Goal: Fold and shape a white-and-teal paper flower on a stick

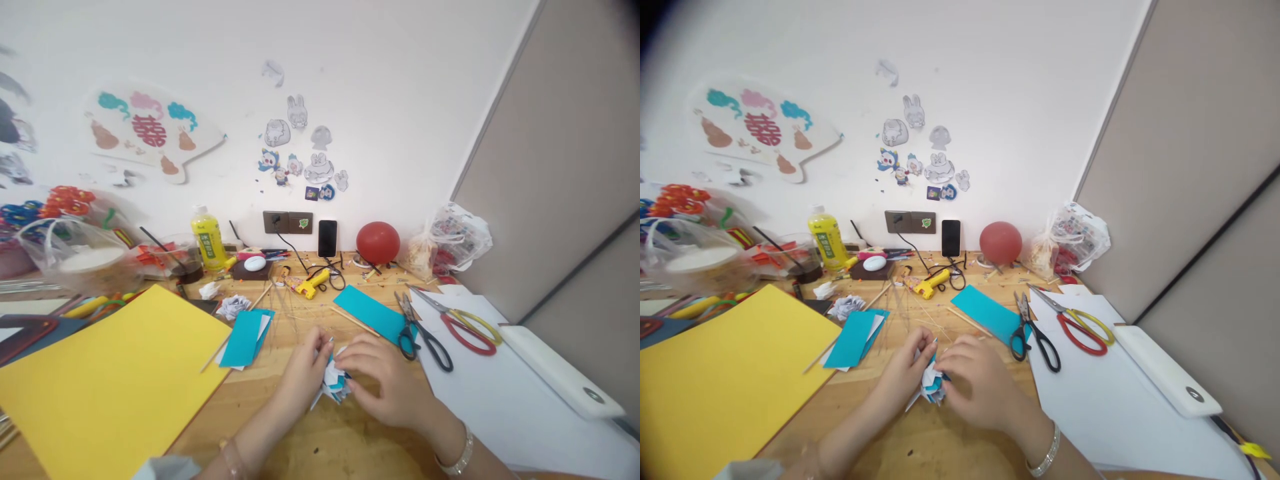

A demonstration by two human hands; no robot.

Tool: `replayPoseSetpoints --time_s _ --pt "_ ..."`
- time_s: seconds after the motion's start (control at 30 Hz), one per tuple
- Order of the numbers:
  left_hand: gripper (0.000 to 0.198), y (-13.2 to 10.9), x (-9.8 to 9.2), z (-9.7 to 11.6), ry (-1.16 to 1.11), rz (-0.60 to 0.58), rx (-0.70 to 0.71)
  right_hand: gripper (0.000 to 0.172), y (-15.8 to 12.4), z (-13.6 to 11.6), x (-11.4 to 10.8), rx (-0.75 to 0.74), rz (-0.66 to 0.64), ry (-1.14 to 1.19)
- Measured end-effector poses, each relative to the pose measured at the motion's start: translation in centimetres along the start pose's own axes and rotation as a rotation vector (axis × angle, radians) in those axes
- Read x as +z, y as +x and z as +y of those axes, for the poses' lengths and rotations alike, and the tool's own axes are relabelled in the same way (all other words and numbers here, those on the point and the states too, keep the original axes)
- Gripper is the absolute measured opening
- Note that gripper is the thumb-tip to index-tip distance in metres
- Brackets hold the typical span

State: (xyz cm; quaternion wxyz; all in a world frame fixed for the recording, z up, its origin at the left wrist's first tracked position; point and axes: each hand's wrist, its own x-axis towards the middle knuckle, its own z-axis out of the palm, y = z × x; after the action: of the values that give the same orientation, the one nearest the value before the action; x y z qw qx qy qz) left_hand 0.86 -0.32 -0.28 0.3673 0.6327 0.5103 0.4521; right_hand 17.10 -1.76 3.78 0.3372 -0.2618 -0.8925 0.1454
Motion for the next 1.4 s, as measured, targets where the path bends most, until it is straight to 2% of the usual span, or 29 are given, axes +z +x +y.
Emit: replayPoseSetpoints --time_s 0.23,0.4,0.73,0.93,1.1,1.4 --pt "0.013 -0.10 0.02 0.19 0.010 0.056 -0.005 0.027 -0.07 0.02 0.37 -0.045 0.029 -0.083" --pt "0.013 -0.09 0.09 0.35 -0.008 0.081 -0.023 0.024 -0.14 -0.17 0.83 0.018 0.033 -0.145" --pt "0.014 -0.07 -0.01 0.28 -0.013 0.046 -0.042 0.025 -0.01 -0.22 0.35 0.025 0.005 -0.085" --pt "0.013 -0.05 0.01 0.37 -0.004 0.044 -0.044 0.022 -0.07 -0.06 0.30 0.031 -0.045 -0.140" --pt "0.012 -0.11 -0.10 0.64 0.014 0.034 -0.048 0.021 -0.06 -0.15 0.13 0.009 -0.037 -0.118" --pt "0.012 -0.13 -0.04 0.50 0.034 0.032 -0.060 0.019 0.11 -0.10 0.54 0.015 -0.030 -0.212"
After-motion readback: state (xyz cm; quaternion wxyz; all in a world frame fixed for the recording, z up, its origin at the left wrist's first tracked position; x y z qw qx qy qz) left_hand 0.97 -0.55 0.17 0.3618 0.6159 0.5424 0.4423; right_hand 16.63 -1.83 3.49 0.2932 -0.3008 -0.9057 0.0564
